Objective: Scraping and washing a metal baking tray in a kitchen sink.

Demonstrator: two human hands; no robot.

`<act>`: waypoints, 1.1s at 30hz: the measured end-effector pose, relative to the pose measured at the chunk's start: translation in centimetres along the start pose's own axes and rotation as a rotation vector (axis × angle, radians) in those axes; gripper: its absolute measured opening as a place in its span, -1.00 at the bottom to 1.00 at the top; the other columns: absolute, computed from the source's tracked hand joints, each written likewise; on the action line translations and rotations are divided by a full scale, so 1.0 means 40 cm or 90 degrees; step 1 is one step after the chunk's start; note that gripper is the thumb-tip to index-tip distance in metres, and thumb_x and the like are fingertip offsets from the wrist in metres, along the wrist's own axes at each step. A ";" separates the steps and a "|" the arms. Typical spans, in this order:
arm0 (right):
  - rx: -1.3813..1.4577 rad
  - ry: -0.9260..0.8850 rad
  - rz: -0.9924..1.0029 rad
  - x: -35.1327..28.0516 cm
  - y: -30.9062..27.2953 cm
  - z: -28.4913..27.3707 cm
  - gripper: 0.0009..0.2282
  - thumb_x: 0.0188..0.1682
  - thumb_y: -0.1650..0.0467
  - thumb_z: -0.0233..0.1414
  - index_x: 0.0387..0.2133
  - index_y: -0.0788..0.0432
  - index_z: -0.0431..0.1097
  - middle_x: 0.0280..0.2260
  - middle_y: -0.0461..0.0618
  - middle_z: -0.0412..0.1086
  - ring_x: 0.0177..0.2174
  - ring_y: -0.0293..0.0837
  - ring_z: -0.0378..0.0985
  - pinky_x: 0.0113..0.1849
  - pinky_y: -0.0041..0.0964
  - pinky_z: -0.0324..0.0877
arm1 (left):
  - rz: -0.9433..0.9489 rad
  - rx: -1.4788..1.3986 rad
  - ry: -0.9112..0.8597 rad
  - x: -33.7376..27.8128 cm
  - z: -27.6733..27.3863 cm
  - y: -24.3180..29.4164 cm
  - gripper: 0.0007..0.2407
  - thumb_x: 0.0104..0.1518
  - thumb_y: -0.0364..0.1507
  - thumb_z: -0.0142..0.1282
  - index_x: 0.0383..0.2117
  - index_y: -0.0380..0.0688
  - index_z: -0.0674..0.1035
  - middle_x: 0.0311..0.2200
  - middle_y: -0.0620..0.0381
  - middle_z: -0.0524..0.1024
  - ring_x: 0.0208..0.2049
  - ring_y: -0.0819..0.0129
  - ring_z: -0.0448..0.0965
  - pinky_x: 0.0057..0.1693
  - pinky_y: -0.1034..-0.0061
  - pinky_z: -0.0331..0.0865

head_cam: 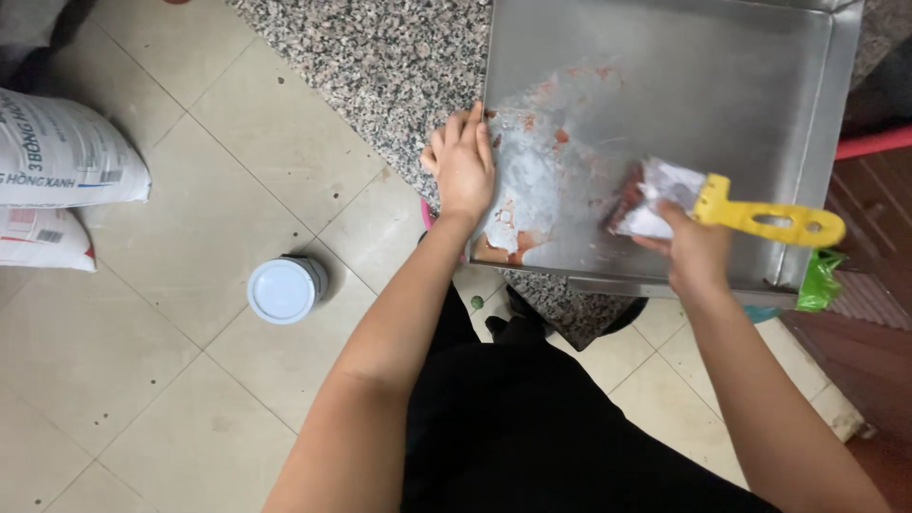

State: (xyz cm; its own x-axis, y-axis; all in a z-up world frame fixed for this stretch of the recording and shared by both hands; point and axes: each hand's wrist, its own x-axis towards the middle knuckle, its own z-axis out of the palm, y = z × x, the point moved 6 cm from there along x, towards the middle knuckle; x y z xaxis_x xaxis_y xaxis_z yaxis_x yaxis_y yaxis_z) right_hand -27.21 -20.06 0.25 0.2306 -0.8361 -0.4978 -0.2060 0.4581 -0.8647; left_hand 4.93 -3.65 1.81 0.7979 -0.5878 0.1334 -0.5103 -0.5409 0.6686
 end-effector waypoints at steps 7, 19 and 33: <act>-0.021 0.099 0.010 -0.009 0.063 -0.039 -0.70 0.02 0.56 0.08 0.01 0.37 0.23 -0.08 0.13 0.41 -0.26 -0.05 0.63 -0.40 -0.18 0.62 | -0.013 -0.015 -0.012 -0.001 0.005 -0.003 -0.69 0.38 -0.31 -0.16 0.17 0.01 0.53 0.07 0.16 0.47 0.09 0.22 0.35 0.25 0.23 0.01; -0.023 -0.039 -0.022 0.065 0.003 0.365 -0.66 0.02 0.54 0.06 0.06 0.34 0.20 -0.09 0.13 0.44 -0.31 -0.06 0.70 -0.41 -0.20 0.62 | 0.009 -0.019 -0.017 -0.012 0.009 -0.005 -0.67 0.38 -0.32 -0.16 0.21 -0.04 0.51 0.07 0.11 0.44 0.09 0.19 0.34 0.26 0.22 -0.02; 0.101 -0.039 0.056 0.143 -0.063 0.166 -0.65 -0.03 0.54 0.12 0.02 0.22 0.24 -0.06 0.11 0.40 -0.13 0.09 0.63 -0.27 0.06 0.61 | 0.012 0.002 0.005 0.001 0.006 -0.004 -0.69 0.39 -0.31 -0.17 0.15 -0.04 0.54 0.06 0.13 0.47 0.10 0.21 0.35 0.23 0.22 0.02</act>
State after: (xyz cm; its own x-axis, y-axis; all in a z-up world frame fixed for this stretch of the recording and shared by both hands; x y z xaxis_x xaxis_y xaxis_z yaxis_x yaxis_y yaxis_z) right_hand -19.05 -23.98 -0.84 0.2773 -0.7731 -0.5705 -0.0769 0.5740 -0.8152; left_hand 4.98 -3.74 1.52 0.7909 -0.5929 0.1514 -0.5256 -0.5316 0.6641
